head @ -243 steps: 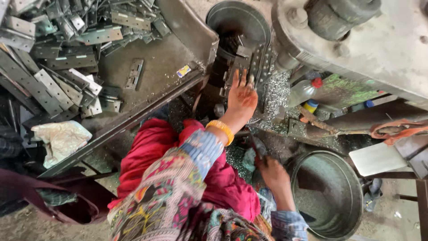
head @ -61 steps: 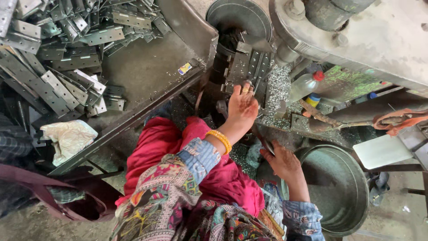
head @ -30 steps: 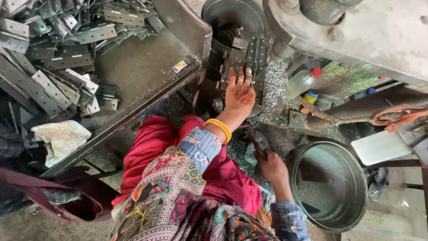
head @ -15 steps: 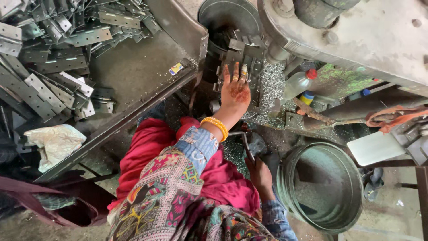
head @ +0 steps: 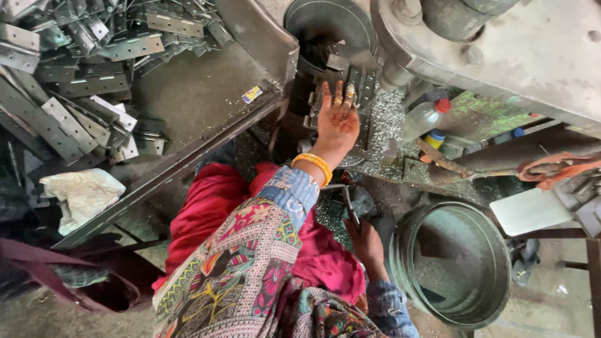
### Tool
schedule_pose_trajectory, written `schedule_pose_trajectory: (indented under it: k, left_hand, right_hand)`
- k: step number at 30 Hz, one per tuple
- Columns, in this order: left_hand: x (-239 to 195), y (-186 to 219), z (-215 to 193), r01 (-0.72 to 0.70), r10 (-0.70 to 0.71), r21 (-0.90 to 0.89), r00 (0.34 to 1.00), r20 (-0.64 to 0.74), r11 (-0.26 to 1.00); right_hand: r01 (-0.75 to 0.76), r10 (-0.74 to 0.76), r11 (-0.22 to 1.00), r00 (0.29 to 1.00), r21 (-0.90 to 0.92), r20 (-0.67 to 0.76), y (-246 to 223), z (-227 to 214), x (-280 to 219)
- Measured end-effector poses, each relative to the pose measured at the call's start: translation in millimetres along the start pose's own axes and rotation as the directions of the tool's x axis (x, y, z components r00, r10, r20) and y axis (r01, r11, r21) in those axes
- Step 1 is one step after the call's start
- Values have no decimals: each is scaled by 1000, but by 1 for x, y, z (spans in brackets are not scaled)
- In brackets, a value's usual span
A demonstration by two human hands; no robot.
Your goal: The person places a metal hinge into a jig on a drilling machine and presses a lever down to drill holes into it. The person repeatedly takes a hinge from a pile, aligns it in the machine, and operates the drill.
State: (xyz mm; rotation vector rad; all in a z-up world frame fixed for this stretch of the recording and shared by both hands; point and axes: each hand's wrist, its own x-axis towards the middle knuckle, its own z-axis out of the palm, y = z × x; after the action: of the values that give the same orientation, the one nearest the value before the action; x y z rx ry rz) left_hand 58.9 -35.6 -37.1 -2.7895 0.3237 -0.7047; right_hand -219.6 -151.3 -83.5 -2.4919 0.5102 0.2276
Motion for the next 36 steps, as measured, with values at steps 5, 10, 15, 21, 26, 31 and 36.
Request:
schedule_pose_trajectory:
  k: [5, 10, 15, 21, 26, 31, 36]
  left_hand:
    - [-47, -42, -72, -104, 82, -418, 994, -71, 903]
    - [-118, -82, -91, -400, 301, -432, 911, -281, 808]
    - [-61, -62, -138, -323, 196, -593, 943, -269, 738]
    - [-37, -21, -143, -144, 300, -428, 898, 323, 892]
    - [-86, -29, -67, -2, 7, -434, 1000, 10, 901]
    - [-70, -40, -81, -178, 251, -439, 961, 115, 881]
    - [-49, -49, -101, -123, 208, -395, 962, 178, 910]
  right_hand:
    - [61, -166, 945, 936, -321, -311, -52, -75, -27]
    - [104, -152, 986, 894, -134, -423, -93, -118, -30]
    - [83, -140, 985, 893, -148, -428, -101, -118, -35]
    - [79, -140, 981, 919, -175, -369, -89, -113, -27]
    - [63, -114, 981, 953, -184, -282, -89, -111, -25]
    - [91, -135, 977, 963, -192, -232, -70, -101, -15]
    - [86, -90, 995, 993, -43, -77, -3, -15, -3]
